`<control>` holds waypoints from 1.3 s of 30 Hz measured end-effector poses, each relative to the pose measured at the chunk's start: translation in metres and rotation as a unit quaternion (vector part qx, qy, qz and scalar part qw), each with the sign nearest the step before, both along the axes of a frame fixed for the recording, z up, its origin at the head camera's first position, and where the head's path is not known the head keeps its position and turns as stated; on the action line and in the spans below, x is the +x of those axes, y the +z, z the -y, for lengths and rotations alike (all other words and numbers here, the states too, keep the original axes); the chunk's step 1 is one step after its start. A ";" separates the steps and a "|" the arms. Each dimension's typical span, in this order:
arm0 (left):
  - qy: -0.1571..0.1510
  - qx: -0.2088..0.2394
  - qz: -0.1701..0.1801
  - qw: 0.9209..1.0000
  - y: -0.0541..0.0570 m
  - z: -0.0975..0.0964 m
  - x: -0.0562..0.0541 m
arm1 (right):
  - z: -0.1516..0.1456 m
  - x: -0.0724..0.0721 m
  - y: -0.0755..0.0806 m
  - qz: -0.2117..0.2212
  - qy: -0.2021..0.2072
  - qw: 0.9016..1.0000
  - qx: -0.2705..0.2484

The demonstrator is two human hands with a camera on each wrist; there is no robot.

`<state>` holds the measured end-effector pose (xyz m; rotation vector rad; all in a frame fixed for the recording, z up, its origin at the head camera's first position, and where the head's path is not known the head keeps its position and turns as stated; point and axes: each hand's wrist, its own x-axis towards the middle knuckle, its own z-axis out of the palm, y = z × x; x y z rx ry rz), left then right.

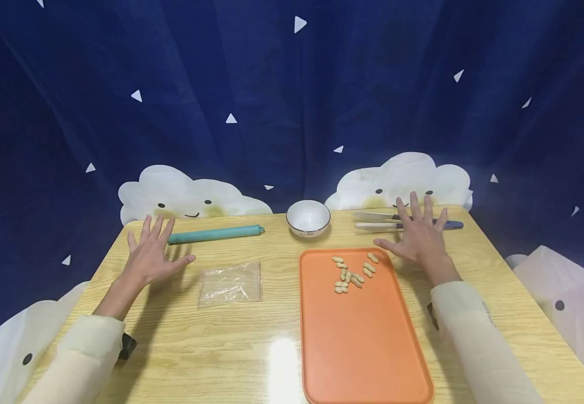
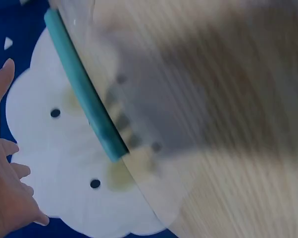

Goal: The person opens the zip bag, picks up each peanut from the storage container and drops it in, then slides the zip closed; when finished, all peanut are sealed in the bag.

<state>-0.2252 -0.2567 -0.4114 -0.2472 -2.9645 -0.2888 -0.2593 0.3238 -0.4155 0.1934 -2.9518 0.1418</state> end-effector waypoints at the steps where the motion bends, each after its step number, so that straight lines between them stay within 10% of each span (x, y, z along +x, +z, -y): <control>1: -0.007 0.000 0.003 1.000 -0.001 -0.004 0.001 | 0.002 0.001 0.000 0.003 0.003 1.000 -0.001; 16: -0.141 0.050 0.091 0.984 -0.024 -0.064 0.024 | 0.050 0.017 0.008 0.003 0.077 0.996 -0.034; 39: -0.160 0.057 0.156 0.973 -0.041 -0.077 0.026 | 0.131 0.040 -0.004 0.012 0.194 0.977 -0.083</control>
